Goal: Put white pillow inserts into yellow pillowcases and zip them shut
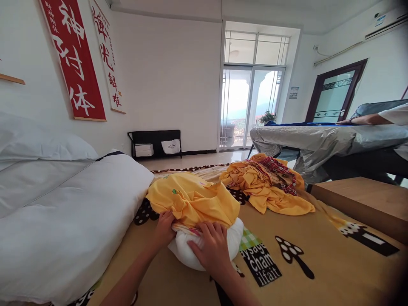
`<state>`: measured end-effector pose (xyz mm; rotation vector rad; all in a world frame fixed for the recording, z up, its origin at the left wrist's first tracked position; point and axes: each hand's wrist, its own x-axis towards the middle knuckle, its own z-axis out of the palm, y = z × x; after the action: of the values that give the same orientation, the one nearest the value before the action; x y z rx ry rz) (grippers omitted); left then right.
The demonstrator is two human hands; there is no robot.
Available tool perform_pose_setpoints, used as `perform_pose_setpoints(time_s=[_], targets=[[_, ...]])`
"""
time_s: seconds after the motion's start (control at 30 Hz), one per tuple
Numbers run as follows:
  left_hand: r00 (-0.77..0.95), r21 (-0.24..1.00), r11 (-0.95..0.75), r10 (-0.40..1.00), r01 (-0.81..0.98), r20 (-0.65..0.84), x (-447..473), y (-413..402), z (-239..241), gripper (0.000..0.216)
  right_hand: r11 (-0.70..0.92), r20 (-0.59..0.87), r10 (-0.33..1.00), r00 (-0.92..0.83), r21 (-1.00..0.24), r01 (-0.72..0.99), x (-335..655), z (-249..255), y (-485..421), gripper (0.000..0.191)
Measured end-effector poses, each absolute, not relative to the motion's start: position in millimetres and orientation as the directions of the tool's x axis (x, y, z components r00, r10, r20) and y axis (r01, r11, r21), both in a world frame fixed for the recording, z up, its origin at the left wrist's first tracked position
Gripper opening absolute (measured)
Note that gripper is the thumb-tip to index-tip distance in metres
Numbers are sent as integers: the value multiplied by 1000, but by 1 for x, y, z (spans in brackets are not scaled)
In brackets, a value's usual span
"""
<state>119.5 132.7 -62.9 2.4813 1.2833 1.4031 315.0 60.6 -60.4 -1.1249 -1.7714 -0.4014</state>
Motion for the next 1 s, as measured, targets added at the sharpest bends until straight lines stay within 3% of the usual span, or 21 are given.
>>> perform_pose_setpoints(time_s=[0.1, 0.23, 0.37, 0.47, 0.57, 0.67, 0.77, 1.0], targets=[[218, 421, -675, 650, 605, 728, 125, 130, -59, 10, 469, 836, 536, -115, -182, 864, 306, -57, 64, 23], [56, 506, -664, 634, 550, 772, 136, 126, -54, 13, 439, 874, 447, -190, -30, 898, 301, -45, 76, 7], [-151, 562, -674, 568, 480, 809, 155, 132, -26, 7, 360, 909, 361, -208, 70, 930, 310, 0, 85, 21], [-242, 581, -702, 531, 411, 812, 175, 136, 13, 9, 287, 933, 327, -153, 56, 956, 322, 44, 69, 21], [-300, 603, -730, 526, 321, 796, 197, 132, 63, 11, 322, 955, 253, -156, 69, 944, 332, 64, 31, 21], [-382, 619, -753, 516, 225, 767, 212, 119, 118, 15, 352, 940, 246, -237, 141, 925, 343, 64, -2, 45], [-485, 615, -777, 490, 134, 725, 219, 98, 173, 19, 409, 928, 272, -254, 128, 904, 356, 82, -10, 56], [-643, 636, -759, 557, -137, 526, 207, 51, 242, 22, 515, 959, 46, -278, 216, 830, 324, 216, 1, 45]])
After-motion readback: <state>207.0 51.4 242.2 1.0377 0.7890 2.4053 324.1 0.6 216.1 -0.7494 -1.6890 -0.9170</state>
